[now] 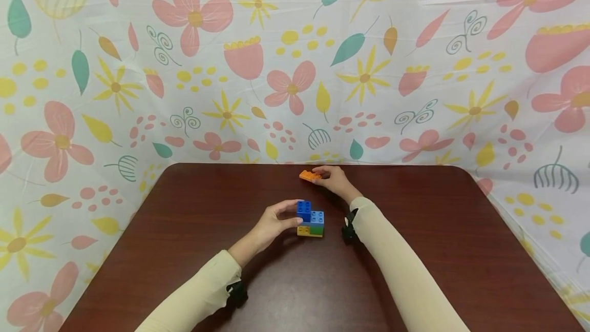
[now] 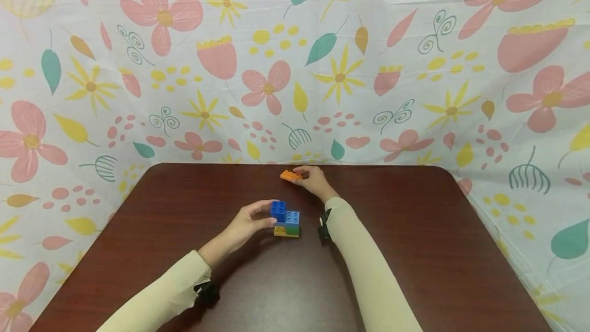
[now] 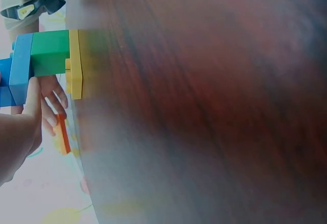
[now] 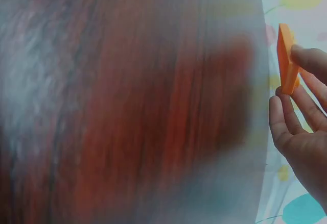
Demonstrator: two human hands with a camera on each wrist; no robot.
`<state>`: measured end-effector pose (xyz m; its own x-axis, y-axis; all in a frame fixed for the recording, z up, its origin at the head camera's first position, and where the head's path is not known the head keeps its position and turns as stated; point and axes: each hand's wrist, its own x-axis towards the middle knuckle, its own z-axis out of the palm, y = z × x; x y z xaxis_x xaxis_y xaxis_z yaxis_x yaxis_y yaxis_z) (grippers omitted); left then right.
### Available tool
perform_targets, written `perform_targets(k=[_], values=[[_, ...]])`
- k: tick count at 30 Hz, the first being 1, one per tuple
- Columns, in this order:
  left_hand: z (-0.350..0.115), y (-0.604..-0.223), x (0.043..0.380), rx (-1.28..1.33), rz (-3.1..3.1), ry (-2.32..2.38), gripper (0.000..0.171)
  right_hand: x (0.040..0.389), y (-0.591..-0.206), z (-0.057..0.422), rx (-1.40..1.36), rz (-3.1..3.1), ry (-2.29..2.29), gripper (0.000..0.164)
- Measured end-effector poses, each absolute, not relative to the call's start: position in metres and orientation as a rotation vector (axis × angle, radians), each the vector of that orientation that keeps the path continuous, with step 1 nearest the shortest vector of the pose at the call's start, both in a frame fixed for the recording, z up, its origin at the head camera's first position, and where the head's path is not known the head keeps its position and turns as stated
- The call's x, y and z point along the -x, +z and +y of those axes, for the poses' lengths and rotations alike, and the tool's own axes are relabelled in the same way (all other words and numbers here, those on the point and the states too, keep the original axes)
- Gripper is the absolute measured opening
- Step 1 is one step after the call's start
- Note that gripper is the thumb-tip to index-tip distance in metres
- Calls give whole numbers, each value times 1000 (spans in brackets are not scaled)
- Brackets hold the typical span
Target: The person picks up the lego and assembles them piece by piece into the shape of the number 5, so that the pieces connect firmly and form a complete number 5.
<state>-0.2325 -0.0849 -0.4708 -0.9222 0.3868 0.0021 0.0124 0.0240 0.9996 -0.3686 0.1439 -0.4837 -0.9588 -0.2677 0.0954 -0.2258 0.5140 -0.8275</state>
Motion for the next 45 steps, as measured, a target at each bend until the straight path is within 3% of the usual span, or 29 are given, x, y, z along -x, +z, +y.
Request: perform_targets(k=[19, 45], values=[[-85, -473, 233, -388, 2005, 2012, 48, 350, -461, 171, 560, 2711, -1488, 35], [-85, -472, 234, -398, 2056, 1974, 48, 298, -425, 169, 946, 2686, -1517, 27]])
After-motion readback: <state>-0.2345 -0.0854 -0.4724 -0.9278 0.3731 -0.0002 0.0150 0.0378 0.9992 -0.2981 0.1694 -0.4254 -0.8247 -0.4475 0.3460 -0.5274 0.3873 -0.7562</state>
